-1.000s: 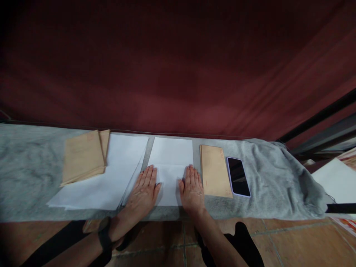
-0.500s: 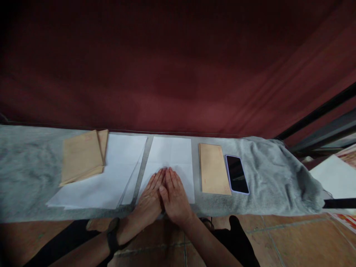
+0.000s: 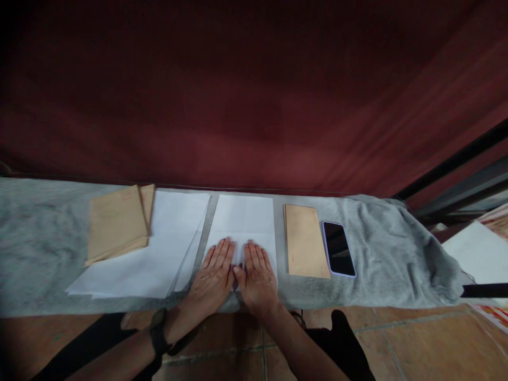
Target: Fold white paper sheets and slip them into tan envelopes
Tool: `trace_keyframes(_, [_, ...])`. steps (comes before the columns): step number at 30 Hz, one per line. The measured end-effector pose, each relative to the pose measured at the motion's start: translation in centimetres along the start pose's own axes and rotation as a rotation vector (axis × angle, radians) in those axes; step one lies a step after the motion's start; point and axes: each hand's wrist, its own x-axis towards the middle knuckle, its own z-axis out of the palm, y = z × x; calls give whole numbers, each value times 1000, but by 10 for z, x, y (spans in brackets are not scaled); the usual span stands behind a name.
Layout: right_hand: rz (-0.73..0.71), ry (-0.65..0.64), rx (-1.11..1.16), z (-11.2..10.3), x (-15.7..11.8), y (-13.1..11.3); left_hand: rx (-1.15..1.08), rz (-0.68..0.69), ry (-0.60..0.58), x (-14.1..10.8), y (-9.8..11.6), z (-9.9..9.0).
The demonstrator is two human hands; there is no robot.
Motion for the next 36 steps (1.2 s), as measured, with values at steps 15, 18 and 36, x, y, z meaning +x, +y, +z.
trace_keyframes(15, [88,70,-98,8,0,17,31,-131,9,8,-7,-1])
trace_keyframes(18, [106,89,-109,9,0,18,28,-150,4,8,-9,1])
trace_keyframes(36, [145,114,-122,10,1,20,39,-211,-6,13,-16,-1])
